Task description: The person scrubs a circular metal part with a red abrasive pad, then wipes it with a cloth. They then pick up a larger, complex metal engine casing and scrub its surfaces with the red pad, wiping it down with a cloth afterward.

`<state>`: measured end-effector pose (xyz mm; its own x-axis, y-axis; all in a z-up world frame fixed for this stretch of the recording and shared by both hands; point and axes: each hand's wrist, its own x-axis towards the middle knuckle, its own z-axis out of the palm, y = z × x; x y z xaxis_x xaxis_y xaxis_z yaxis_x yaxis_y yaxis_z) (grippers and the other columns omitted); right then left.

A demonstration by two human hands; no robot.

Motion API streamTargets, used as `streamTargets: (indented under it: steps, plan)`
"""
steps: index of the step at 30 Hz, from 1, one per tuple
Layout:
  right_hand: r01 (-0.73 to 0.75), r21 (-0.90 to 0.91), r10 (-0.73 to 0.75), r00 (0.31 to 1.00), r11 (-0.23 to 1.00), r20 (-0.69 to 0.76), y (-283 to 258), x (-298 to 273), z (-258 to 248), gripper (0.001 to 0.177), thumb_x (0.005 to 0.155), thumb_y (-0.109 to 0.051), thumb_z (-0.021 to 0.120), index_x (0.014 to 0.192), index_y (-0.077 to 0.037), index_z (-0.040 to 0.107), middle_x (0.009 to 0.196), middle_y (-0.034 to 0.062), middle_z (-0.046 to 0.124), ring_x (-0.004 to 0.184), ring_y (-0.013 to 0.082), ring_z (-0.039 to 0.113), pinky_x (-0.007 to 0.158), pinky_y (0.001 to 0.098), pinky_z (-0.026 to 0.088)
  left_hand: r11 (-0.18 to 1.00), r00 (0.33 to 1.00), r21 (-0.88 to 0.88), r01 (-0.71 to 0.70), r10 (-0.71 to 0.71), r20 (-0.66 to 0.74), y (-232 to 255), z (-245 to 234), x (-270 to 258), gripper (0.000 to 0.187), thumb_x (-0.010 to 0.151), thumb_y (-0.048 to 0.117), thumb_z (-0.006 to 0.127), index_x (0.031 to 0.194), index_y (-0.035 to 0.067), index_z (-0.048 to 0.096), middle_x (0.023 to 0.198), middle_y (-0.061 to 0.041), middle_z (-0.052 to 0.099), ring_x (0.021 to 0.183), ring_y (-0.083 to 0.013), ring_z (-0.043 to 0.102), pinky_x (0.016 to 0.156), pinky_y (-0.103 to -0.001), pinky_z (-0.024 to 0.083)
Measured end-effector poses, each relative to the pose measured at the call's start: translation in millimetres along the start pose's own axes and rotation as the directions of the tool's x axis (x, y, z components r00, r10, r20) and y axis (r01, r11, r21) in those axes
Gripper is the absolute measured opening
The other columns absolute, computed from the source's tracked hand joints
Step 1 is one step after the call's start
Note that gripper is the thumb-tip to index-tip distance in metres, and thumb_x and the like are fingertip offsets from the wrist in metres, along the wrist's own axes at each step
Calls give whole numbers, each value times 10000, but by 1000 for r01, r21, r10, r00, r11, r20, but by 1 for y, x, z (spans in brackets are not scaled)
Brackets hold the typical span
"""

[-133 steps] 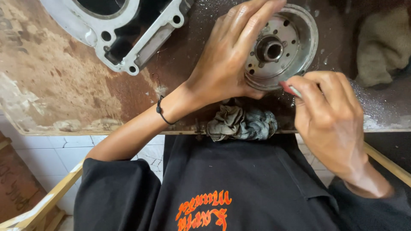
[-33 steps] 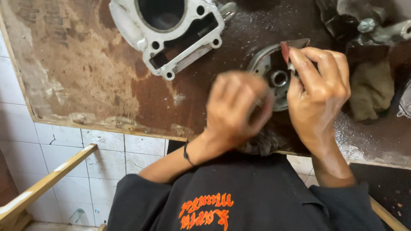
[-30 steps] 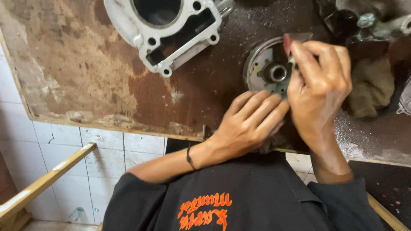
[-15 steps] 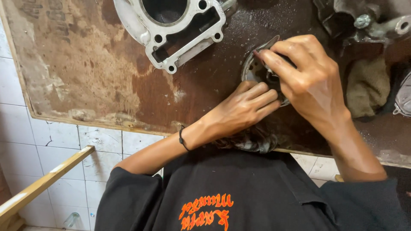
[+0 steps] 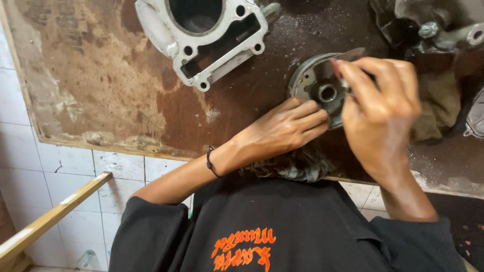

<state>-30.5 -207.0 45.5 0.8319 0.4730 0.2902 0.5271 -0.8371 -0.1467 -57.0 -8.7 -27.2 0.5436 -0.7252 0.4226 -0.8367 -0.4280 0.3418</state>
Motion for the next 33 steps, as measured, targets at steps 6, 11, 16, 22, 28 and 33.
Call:
streamTargets:
  steps: [6, 11, 16, 22, 28, 33]
  plan:
    - [-120, 36, 121, 992, 992, -31, -4, -6, 11, 330, 966, 169, 742, 1236, -18, 769, 1141, 89, 696, 1085, 234, 642, 892, 354, 544, 999, 999, -39, 12, -13, -31, 0, 3, -2, 308, 923, 195, 583, 1197, 96, 682, 1228, -16, 596, 1146, -179, 558, 975, -318, 466]
    - [-132, 5, 132, 990, 991, -49, -11, 0, 16, 316, 955, 163, 730, 1209, -23, 761, 1127, 83, 689, 1096, 229, 634, 914, 354, 542, 998, 1000, -56, 20, -21, -19, 0, 3, -1, 294, 949, 188, 587, 1210, 86, 676, 1197, -23, 588, 1145, -191, 558, 985, -326, 467]
    - [-34, 64, 37, 999, 997, -40, -16, 18, 12, 235, 984, 118, 746, 1174, -21, 745, 1120, 78, 677, 1087, 233, 617, 921, 350, 546, 997, 1000, -76, -2, 0, -30, -4, 7, -2, 322, 931, 177, 587, 1228, 88, 672, 1181, -18, 583, 1140, -191, 556, 988, -348, 465]
    - [38, 28, -40, 996, 999, 81, -2, 27, -1, 288, 926, 127, 760, 1147, -54, 803, 1091, 84, 703, 1045, 256, 646, 843, 377, 574, 994, 999, -100, -32, 30, -24, -8, 2, -2, 319, 917, 167, 581, 1211, 76, 665, 1196, -22, 585, 1122, -190, 550, 1013, -346, 468]
    - [163, 101, -171, 983, 981, 71, -7, 43, 2, 316, 820, 113, 736, 1084, -52, 789, 1055, 80, 697, 1043, 268, 648, 873, 362, 591, 992, 996, -103, -68, 73, 47, -14, -4, -1, 296, 935, 169, 584, 1196, 83, 695, 1085, -31, 564, 1075, -200, 557, 955, -358, 456]
    - [213, 95, -222, 971, 972, 93, 2, 53, -19, 321, 771, 99, 767, 1057, -43, 799, 1003, 102, 703, 985, 279, 647, 833, 390, 584, 993, 993, -31, -111, 112, 42, -19, -13, 0, 319, 916, 181, 567, 1203, 86, 669, 1147, -6, 578, 1117, -180, 556, 1050, -339, 456]
